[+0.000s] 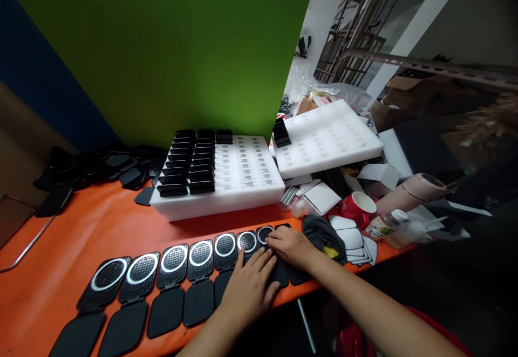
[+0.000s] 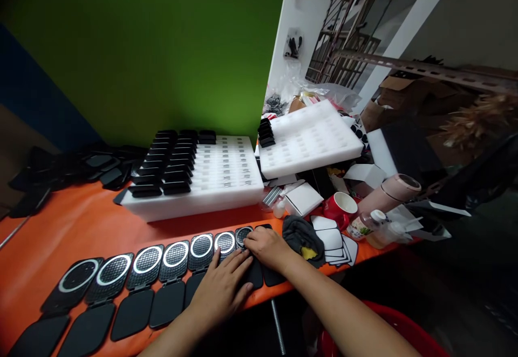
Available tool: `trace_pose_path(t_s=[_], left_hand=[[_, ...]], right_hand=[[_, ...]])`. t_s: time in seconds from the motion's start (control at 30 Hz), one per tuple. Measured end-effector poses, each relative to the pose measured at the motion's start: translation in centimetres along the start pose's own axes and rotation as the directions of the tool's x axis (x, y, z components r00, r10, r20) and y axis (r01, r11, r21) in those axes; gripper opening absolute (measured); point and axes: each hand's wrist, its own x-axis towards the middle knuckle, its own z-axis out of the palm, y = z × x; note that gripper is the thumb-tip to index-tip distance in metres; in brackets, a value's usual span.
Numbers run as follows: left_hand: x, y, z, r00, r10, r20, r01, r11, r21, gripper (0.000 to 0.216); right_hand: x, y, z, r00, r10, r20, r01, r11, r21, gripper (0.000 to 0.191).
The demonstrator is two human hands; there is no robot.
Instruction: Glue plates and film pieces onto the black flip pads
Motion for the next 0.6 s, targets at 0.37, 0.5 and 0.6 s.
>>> trace_pose_path(t_s=[0.37,0.5,0.6], left_hand=[[-0.2,0.0,-0.2,1.000,-0.022,0.020,0.022,1.000,-0.002,0.055],[-0.2,0.0,-0.4,0.997,-0.067,0.044,0.069,0.996,-0.056,0.059],[-0.2,0.0,-0.7,0.994,-0.095,0.054,0.099,0.990,-0.096,0.060]], right_hand=[[6.8,1.4,-5.6,0.933,0.169,-0.317,-0.085,0.961,0.264,0.028],[15.3,3.1,-6.4,0.928,0.307,-0.213,-0.251,0.934,0.256,0.027],[20.9,4.5,-5.9,0.940,0.317,-0.125,-0.287,0.935,0.210,0.026]])
